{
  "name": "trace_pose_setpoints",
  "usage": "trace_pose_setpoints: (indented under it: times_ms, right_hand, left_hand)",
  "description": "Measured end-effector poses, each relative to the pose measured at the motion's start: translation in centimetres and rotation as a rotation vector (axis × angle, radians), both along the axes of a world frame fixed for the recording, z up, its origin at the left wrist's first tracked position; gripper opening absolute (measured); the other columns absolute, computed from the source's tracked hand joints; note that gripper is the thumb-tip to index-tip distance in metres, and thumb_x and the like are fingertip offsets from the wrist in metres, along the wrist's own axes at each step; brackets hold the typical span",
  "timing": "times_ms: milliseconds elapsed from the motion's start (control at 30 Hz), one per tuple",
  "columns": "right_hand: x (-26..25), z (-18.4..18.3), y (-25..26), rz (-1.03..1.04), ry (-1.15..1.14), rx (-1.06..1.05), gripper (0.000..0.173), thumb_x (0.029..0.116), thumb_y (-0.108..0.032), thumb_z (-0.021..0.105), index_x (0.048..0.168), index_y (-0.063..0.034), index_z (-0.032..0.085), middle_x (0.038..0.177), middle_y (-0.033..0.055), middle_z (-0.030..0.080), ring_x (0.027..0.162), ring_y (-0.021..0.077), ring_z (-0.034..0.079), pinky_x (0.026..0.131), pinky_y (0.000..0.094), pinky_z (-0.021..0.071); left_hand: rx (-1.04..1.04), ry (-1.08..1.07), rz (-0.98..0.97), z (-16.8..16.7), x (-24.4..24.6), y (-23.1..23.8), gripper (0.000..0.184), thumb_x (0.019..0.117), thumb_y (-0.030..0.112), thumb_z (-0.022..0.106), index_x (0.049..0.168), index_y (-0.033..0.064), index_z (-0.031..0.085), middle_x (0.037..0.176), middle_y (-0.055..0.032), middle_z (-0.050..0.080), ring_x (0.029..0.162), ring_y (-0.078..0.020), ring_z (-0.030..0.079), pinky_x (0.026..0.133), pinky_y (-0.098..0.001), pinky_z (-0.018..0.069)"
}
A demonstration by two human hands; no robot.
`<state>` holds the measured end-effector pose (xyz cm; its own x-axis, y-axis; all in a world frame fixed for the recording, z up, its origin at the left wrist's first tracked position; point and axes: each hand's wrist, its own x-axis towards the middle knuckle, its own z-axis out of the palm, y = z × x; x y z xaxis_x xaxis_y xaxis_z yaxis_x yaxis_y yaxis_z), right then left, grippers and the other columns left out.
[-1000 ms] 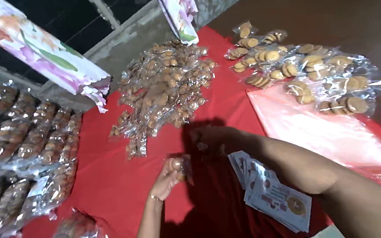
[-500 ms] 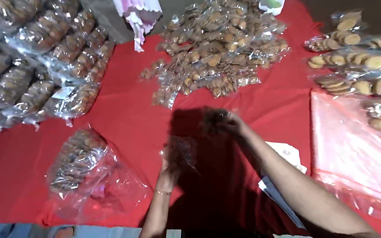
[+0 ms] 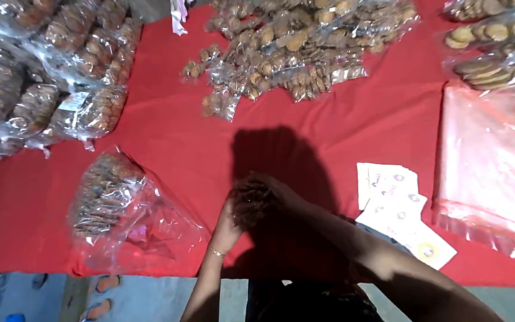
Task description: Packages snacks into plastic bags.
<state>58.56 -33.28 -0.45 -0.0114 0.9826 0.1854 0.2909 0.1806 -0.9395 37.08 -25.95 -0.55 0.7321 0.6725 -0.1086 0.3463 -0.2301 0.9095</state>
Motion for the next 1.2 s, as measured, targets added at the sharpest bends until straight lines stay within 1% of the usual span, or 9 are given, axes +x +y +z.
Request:
trace_pose_setpoints:
  times_ms: [267, 400, 467, 633, 800, 933, 1000, 1067, 1200]
  right_hand:
    - [-1.7, -0.8, -1.8, 0.042, -0.005, -0.038, 0.125, 0.0657, -0.033, 0.090, 0.158, 0.0093, 0.017, 0.163, 0.0323, 0.022, 0.153, 0.0389, 0.025, 0.124, 0.0453, 0.0258]
    - [-4.2, -3.4, -1.6, -0.177, -0.078, 0.154, 0.103, 0.0763, -0.039, 0.085, 0.149, 0.0133, 0.035, 0.150, 0.0342, 0.044, 0.142, 0.0425, 0.044, 0.118, 0.0504, 0.0372]
    - [-4.6, -3.8, -1.5, -0.172, -0.087, 0.164, 0.100, 0.0802, -0.040, 0.081, 0.150, 0.0135, 0.034, 0.150, 0.0327, 0.045, 0.143, 0.0412, 0.043, 0.120, 0.0495, 0.0356]
    - [-6.0, -2.7, -2.3, -0.202, -0.103, 0.106, 0.108, 0.0736, -0.035, 0.086, 0.152, 0.0141, 0.029, 0.153, 0.0351, 0.038, 0.145, 0.0413, 0.040, 0.121, 0.0449, 0.0347]
    - [-7.9, -2.3, -4.0, -0.262, -0.136, 0.123, 0.093, 0.0838, -0.049, 0.075, 0.150, 0.0052, 0.039, 0.147, 0.0202, 0.054, 0.139, 0.0271, 0.051, 0.117, 0.0463, 0.0416]
    - [-10.2, -1.4, -4.8, -0.513, 0.003, -0.032, 0.113, 0.0604, -0.042, 0.090, 0.146, 0.0089, 0.038, 0.135, 0.0180, 0.061, 0.122, 0.0115, 0.062, 0.104, 0.0291, 0.0520]
    - [-11.9, 0.4, -4.8, -0.542, 0.160, -0.057, 0.118, 0.0585, -0.041, 0.092, 0.148, 0.0084, 0.033, 0.139, 0.0105, 0.059, 0.122, 0.0036, 0.060, 0.102, 0.0208, 0.0518]
    - [-15.2, 2.4, -4.3, -0.404, 0.332, -0.085, 0.110, 0.0621, -0.045, 0.091, 0.147, -0.0005, 0.037, 0.135, -0.0027, 0.063, 0.119, -0.0001, 0.061, 0.100, 0.0208, 0.0540]
    - [-22.8, 4.7, 1.9, 0.079, 0.520, -0.216, 0.097, 0.0615, -0.016, 0.090, 0.144, 0.0029, 0.042, 0.131, 0.0016, 0.065, 0.119, 0.0044, 0.062, 0.102, 0.0260, 0.0533]
  left_hand:
    - [-0.066, -0.065, -0.010, 0.2, 0.3, -1.4, 0.084, 0.0828, -0.004, 0.068, 0.150, -0.0156, 0.018, 0.151, -0.0270, 0.042, 0.137, -0.0160, 0.049, 0.114, -0.0298, 0.0415]
    - [-0.392, -0.213, 0.014, 1.6, -0.5, -1.8, 0.099, 0.0919, 0.014, 0.055, 0.160, 0.0076, -0.015, 0.165, -0.0155, 0.023, 0.142, -0.0152, 0.044, 0.112, -0.0360, 0.0446]
    - [-0.415, -0.188, 0.072, 2.7, -0.5, -1.7, 0.081, 0.1043, 0.037, 0.041, 0.162, 0.0068, -0.006, 0.168, -0.0131, 0.018, 0.146, -0.0149, 0.038, 0.115, -0.0354, 0.0407]
    - [-0.514, -0.182, 0.401, 3.2, 0.8, -2.6, 0.048, 0.1097, 0.021, 0.026, 0.151, -0.0018, 0.035, 0.134, -0.0129, 0.059, 0.116, -0.0108, 0.060, 0.100, -0.0299, 0.0505]
    - [-0.602, -0.007, 0.012, 5.9, -2.0, -2.4, 0.054, 0.1115, 0.027, 0.025, 0.156, -0.0042, 0.026, 0.152, -0.0190, 0.044, 0.137, -0.0140, 0.047, 0.116, -0.0323, 0.0390]
    - [-0.072, 0.054, -0.337, 7.7, -5.6, -0.1, 0.047, 0.1062, 0.015, 0.047, 0.144, -0.0121, 0.045, 0.149, -0.0244, 0.049, 0.142, -0.0265, 0.045, 0.122, -0.0403, 0.0290]
    - [0.537, 0.127, -0.236, 10.1, -9.3, 2.0, 0.033, 0.0963, 0.016, 0.062, 0.124, 0.0005, 0.070, 0.149, -0.0175, 0.054, 0.143, -0.0379, 0.044, 0.119, -0.0662, 0.0206]
    - [0.897, 0.337, -0.104, 12.6, -13.6, 5.6, 0.036, 0.0920, 0.012, 0.064, 0.127, 0.0056, 0.071, 0.143, -0.0167, 0.060, 0.133, -0.0437, 0.055, 0.110, -0.0741, 0.0290]
    - [0.732, 0.772, -0.285, 16.5, -18.3, 11.4, 0.033, 0.0976, -0.006, 0.052, 0.127, -0.0027, 0.066, 0.142, -0.0208, 0.058, 0.126, -0.0450, 0.057, 0.103, -0.0587, 0.0463]
